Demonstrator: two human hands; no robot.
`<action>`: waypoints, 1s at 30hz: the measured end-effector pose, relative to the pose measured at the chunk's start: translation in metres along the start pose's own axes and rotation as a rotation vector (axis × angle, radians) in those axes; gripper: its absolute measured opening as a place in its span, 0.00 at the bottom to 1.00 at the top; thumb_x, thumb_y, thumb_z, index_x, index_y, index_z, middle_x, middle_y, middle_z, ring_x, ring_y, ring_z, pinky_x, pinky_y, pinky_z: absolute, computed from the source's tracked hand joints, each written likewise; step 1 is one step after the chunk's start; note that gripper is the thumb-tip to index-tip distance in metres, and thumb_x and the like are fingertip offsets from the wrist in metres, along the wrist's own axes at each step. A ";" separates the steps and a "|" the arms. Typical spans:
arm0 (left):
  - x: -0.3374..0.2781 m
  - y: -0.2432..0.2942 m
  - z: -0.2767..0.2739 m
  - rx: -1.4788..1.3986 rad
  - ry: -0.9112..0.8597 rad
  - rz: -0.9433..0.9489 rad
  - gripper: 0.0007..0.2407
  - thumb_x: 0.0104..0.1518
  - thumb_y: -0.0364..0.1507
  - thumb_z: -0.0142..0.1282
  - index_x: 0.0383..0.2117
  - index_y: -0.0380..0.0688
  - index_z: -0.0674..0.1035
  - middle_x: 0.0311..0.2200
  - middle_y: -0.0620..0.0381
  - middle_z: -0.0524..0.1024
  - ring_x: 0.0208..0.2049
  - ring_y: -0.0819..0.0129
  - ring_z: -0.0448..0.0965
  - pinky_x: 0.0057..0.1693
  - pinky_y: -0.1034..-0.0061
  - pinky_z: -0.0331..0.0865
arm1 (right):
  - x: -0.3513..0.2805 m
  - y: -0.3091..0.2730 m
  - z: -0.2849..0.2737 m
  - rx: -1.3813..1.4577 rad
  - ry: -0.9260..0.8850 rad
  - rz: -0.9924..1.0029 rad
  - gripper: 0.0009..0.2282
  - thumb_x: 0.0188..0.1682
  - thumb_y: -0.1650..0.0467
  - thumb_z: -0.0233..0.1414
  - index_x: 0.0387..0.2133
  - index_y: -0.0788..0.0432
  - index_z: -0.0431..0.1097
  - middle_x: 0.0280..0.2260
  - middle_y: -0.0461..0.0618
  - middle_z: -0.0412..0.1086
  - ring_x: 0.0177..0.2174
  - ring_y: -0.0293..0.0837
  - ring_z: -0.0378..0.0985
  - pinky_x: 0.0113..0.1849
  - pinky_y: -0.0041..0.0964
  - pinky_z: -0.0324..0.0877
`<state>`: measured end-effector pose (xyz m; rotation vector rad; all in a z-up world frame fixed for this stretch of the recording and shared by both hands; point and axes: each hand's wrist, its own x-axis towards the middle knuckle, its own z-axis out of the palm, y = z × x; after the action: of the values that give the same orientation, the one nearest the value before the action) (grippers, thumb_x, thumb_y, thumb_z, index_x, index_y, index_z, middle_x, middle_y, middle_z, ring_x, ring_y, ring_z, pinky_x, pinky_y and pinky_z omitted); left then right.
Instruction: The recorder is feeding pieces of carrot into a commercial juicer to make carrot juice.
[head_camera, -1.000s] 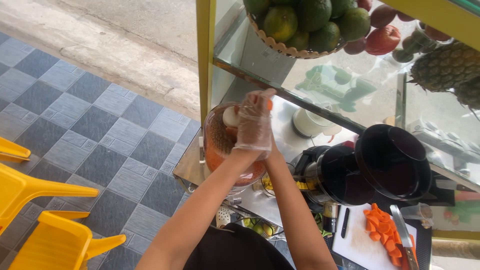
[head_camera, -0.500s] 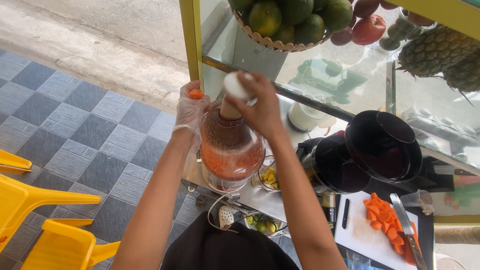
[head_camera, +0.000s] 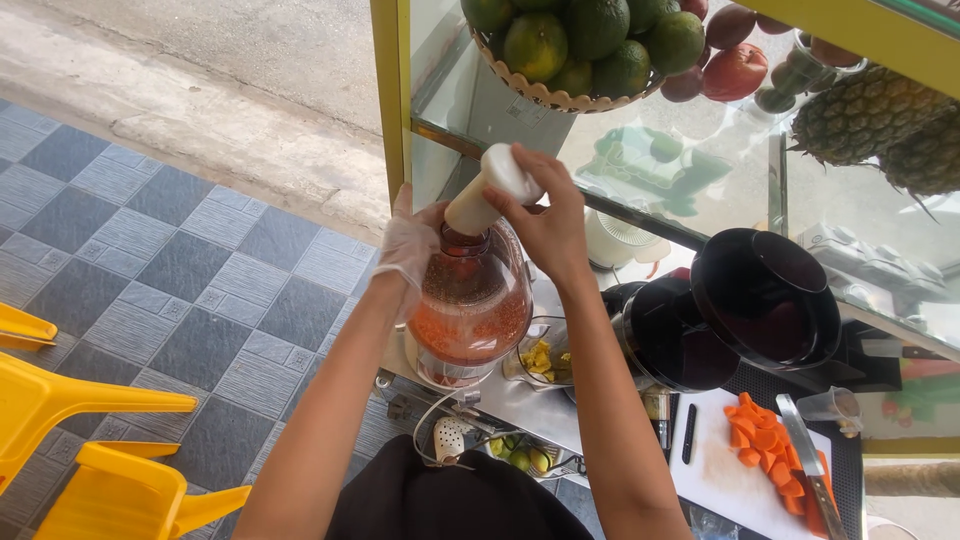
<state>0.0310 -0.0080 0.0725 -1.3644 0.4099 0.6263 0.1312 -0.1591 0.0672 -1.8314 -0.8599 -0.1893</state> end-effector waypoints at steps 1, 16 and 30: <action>0.025 0.019 0.006 -0.001 -0.002 0.000 0.24 0.58 0.21 0.47 0.62 0.61 0.66 0.68 0.40 0.50 0.68 0.45 0.51 0.69 0.47 0.51 | -0.001 0.001 0.003 0.001 -0.001 -0.001 0.26 0.47 0.66 0.66 0.59 0.61 0.69 0.56 0.55 0.68 0.53 0.48 0.75 0.48 0.39 0.80; 0.102 0.092 0.022 2.159 -0.487 0.110 0.39 0.43 0.08 0.40 0.70 0.41 0.53 0.62 0.42 0.68 0.61 0.55 0.70 0.61 0.73 0.65 | -0.034 0.020 0.049 -0.181 -0.210 -0.035 0.27 0.44 0.67 0.65 0.59 0.55 0.70 0.60 0.58 0.64 0.54 0.57 0.75 0.51 0.44 0.74; 0.078 0.078 0.018 2.210 -0.420 0.114 0.37 0.42 0.09 0.39 0.68 0.43 0.57 0.63 0.45 0.67 0.64 0.55 0.69 0.67 0.71 0.63 | -0.038 0.022 0.050 -0.224 -0.197 0.014 0.26 0.44 0.64 0.65 0.57 0.55 0.71 0.60 0.58 0.64 0.50 0.56 0.78 0.48 0.44 0.75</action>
<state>0.0400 0.0298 -0.0323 0.8827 0.4978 0.1964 0.1042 -0.1373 0.0101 -2.0906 -0.9949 -0.1004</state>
